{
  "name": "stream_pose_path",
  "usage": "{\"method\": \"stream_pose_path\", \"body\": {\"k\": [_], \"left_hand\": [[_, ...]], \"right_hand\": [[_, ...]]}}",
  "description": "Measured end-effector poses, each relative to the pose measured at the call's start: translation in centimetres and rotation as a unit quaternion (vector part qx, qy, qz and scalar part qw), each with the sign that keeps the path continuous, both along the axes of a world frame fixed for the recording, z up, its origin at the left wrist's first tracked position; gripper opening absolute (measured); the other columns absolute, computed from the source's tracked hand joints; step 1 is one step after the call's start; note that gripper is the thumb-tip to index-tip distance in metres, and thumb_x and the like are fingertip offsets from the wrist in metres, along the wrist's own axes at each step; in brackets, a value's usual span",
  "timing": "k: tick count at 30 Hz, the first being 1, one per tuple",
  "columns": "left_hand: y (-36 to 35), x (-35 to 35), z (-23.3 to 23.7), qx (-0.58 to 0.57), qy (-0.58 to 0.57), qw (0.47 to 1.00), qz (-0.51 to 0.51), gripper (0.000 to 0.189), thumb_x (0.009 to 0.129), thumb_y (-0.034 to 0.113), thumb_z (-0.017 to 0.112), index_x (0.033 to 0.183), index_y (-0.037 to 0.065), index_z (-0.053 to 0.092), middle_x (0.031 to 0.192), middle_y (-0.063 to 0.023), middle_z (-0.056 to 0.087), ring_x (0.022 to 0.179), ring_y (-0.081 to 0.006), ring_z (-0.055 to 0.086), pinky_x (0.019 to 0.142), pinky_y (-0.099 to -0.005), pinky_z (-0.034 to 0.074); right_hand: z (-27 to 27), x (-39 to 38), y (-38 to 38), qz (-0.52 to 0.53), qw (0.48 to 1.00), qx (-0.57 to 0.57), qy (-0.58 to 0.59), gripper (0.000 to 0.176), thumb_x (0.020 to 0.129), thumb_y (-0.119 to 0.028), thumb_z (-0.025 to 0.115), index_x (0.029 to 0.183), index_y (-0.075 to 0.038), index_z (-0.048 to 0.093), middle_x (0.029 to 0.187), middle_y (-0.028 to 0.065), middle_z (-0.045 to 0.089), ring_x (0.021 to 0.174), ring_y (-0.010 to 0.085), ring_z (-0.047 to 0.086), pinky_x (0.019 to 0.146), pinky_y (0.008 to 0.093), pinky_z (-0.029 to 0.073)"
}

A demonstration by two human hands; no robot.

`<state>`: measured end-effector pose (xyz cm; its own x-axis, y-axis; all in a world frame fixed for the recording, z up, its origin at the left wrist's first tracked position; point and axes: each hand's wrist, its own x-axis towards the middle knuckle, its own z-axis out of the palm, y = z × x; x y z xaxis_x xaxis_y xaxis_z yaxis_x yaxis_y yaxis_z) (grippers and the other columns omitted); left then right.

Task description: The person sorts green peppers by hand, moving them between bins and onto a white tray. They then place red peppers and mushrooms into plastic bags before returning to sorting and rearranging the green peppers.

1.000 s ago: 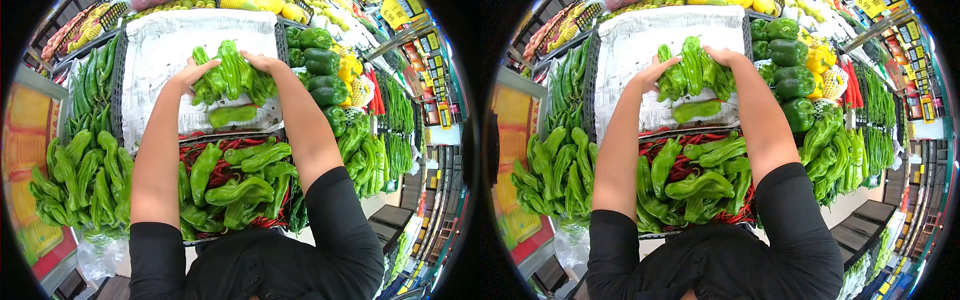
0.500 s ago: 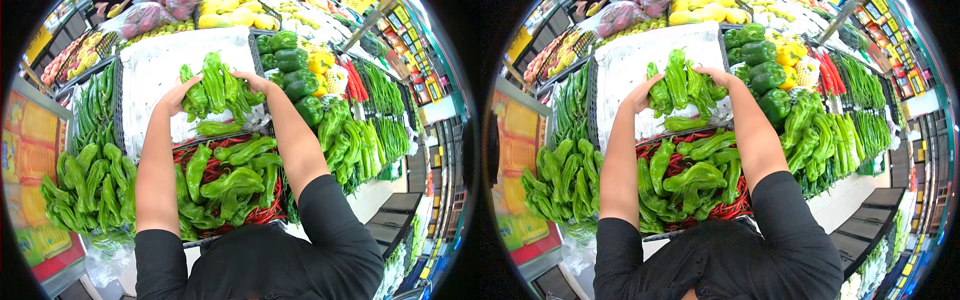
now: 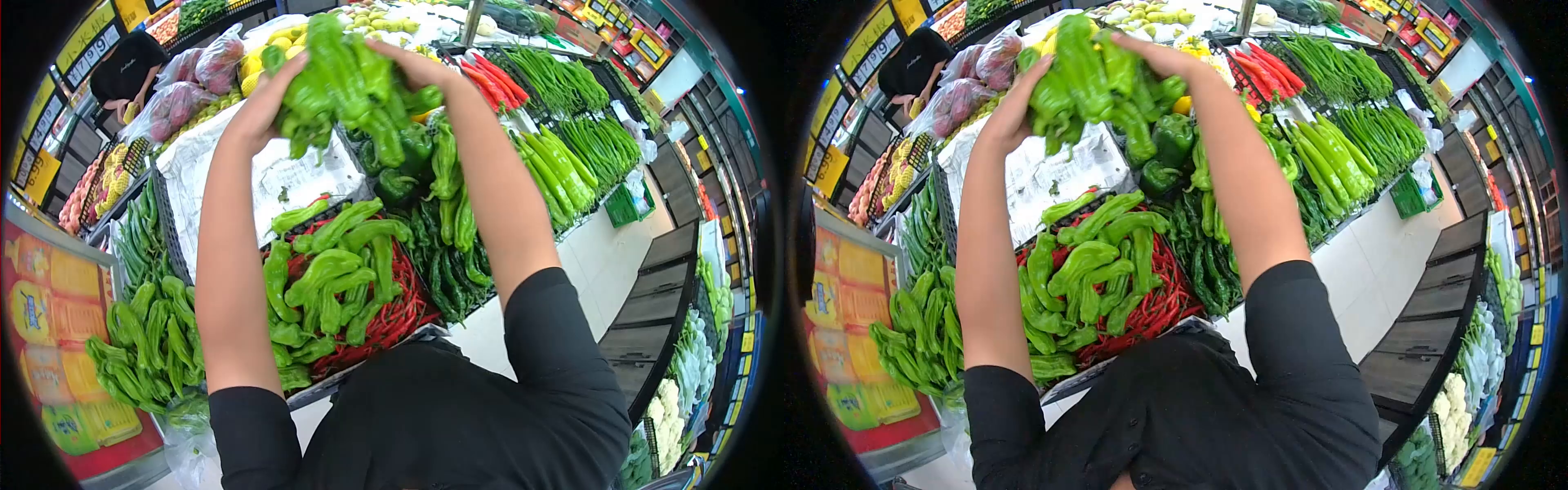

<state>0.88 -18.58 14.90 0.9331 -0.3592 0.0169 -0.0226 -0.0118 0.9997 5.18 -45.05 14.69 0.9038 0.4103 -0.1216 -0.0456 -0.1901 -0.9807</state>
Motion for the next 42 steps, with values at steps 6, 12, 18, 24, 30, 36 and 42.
{"method": "stream_pose_path", "body": {"k": [6,12,18,24,30,36,42], "left_hand": [[-11.2,1.2,2.8,0.089,-0.013,0.992,-0.087,0.1,0.08,0.077,0.061,0.145,0.003,0.044,0.138,-0.0197,0.057,0.117,-0.0343,0.063,0.099,-0.0637,0.044],[-19.1,0.4,1.0,0.07,0.001,0.991,-0.118,0.114,0.081,0.076,0.06,0.153,-0.001,0.018,0.145,-0.0249,0.047,0.125,-0.0372,0.056,0.105,-0.0648,0.039],[-15.5,-5.6,1.1,0.074,-0.006,0.994,-0.081,0.078,0.092,0.063,0.059,0.148,0.012,0.038,0.134,-0.0083,0.058,0.117,-0.0185,0.063,0.091,-0.041,0.057],[-7.8,-9.8,-2.7,0.121,-0.027,0.992,-0.028,0.088,0.092,0.062,0.06,0.153,0.008,0.026,0.138,-0.013,0.053,0.121,-0.0206,0.059,0.089,-0.0403,0.057],[-5.7,-14.7,-3.8,0.254,-0.017,0.967,-0.003,0.112,0.087,0.07,0.06,0.151,-0.013,0.022,0.147,-0.0302,0.044,0.137,-0.0342,0.046,0.115,-0.0391,0.035],[-6.8,-12.8,-10.0,0.479,-0.042,0.867,-0.128,0.115,0.086,0.077,0.051,0.154,-0.01,0.018,0.152,-0.0376,0.032,0.143,-0.0423,0.038,0.118,-0.0423,0.031],[-6.9,-12.8,-11.8,0.419,-0.044,0.906,-0.042,0.096,0.094,0.075,0.037,0.156,0.003,0.029,0.149,-0.0314,0.043,0.139,-0.0429,0.043,0.116,-0.0462,0.034]], "right_hand": [[2.8,-4.7,-12.6,-0.145,0.988,-0.057,-0.015,0.077,0.092,-0.071,0.051,0.138,-0.01,0.058,0.128,0.0101,0.065,0.111,0.0206,0.066,0.1,0.0394,0.049],[2.5,-10.8,-18.2,-0.264,0.953,-0.137,-0.057,0.081,0.09,-0.076,0.048,0.138,-0.011,0.058,0.125,0.0066,0.066,0.101,0.0162,0.064,0.083,0.0272,0.049],[-0.7,-13.6,-14.9,-0.193,0.976,0.044,-0.093,0.082,0.091,-0.07,0.053,0.14,-0.006,0.056,0.132,0.01,0.064,0.118,0.0198,0.06,0.108,0.0366,0.041],[-8.2,-14.4,-8.8,-0.173,0.982,0.01,-0.075,0.12,0.084,-0.083,0.046,0.157,0.006,0.013,0.162,0.0268,0.023,0.151,0.034,0.025,0.121,0.0449,0.021],[-10.1,-23.8,-3.4,-0.216,0.97,0.102,0.051,0.107,0.092,-0.068,0.055,0.16,0.001,0.007,0.164,0.025,0.018,0.151,0.0325,0.023,0.12,0.0437,0.023],[-17.7,-27.7,-1.5,-0.263,0.951,-0.117,-0.114,0.093,0.094,-0.03,0.068,0.159,0.002,0.01,0.164,0.0245,0.017,0.153,0.0336,0.017,0.123,0.0382,0.014],[-19.0,-29.2,0.0,-0.271,0.915,-0.193,-0.228,0.091,0.092,-0.028,0.068,0.156,0.006,0.013,0.162,0.0284,0.018,0.152,0.0412,0.012,0.123,0.0461,0.011]]}}
